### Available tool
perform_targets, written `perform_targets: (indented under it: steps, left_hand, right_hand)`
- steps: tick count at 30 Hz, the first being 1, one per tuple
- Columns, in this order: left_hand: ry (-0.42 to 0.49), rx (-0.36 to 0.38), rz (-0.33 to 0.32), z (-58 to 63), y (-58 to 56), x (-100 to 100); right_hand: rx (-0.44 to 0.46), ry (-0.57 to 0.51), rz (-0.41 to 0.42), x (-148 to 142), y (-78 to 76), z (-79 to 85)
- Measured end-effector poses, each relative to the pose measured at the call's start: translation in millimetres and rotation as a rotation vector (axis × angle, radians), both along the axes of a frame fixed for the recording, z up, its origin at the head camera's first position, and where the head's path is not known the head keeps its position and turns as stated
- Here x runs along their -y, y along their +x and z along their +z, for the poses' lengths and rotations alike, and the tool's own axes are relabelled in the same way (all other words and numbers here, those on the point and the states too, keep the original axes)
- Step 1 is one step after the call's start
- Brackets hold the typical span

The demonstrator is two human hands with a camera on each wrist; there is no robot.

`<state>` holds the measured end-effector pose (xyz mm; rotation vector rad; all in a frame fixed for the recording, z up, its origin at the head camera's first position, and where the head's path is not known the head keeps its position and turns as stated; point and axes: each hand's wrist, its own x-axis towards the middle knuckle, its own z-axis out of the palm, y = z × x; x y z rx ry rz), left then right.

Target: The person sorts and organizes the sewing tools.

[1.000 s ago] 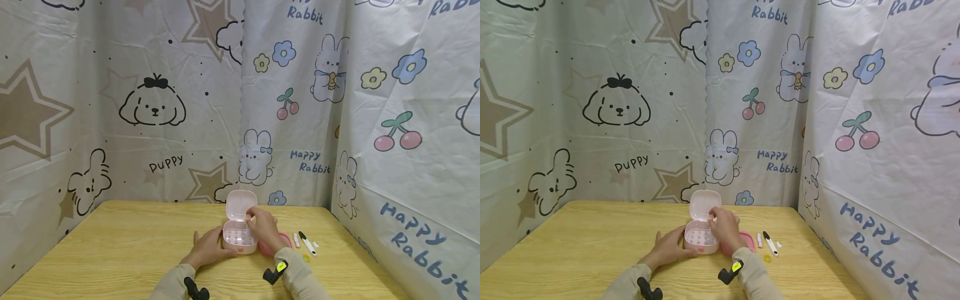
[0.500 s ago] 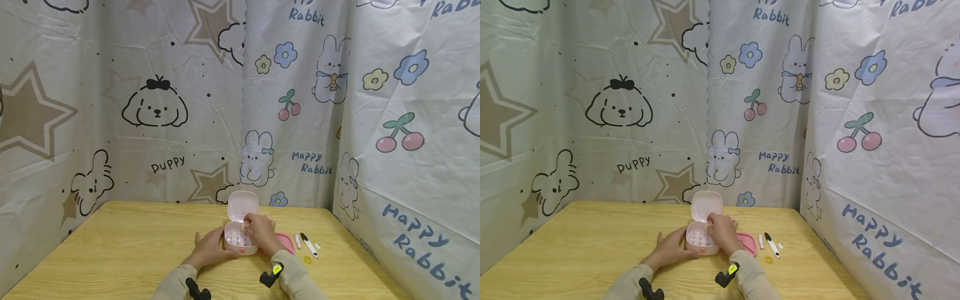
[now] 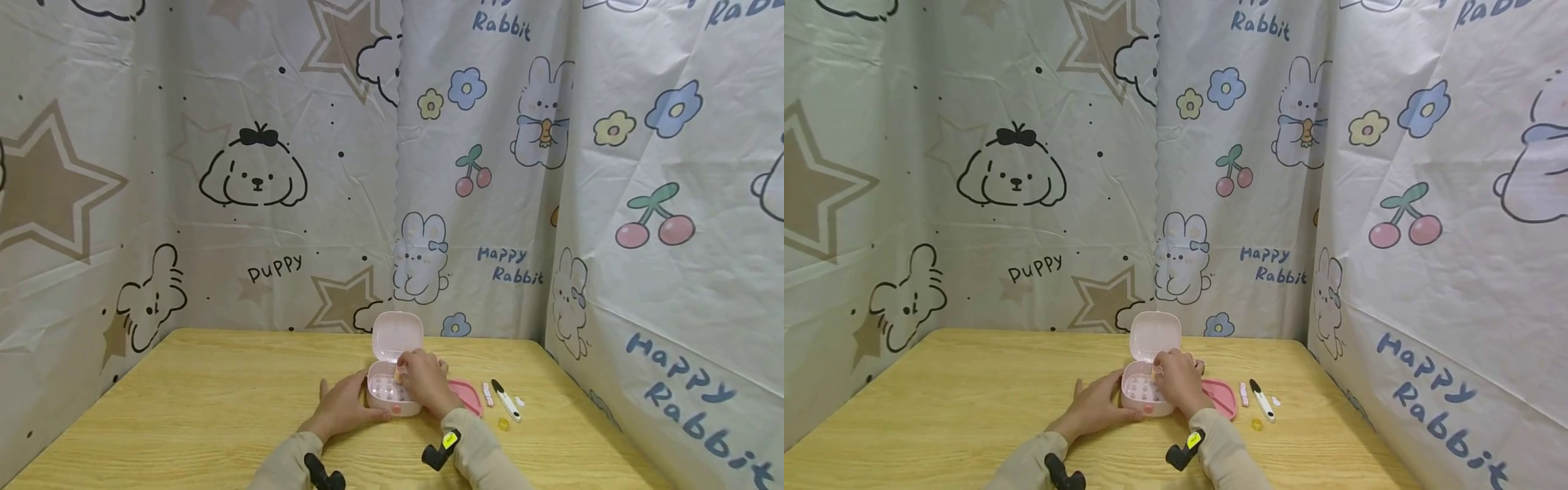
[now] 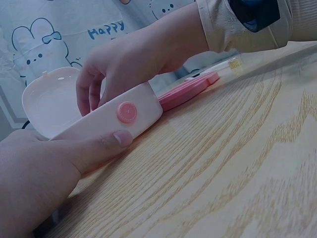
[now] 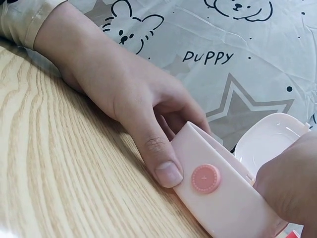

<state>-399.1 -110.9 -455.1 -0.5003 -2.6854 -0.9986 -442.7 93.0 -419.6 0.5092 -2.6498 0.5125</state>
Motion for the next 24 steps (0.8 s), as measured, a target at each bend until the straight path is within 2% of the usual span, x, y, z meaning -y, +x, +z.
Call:
perform_targets:
  steps: [24]
  left_hand:
    - [0.026, -0.017, -0.012, -3.9, -4.0, -0.9]
  right_hand:
    - [0.049, 0.012, -0.034, 2.6, 1.8, 1.0]
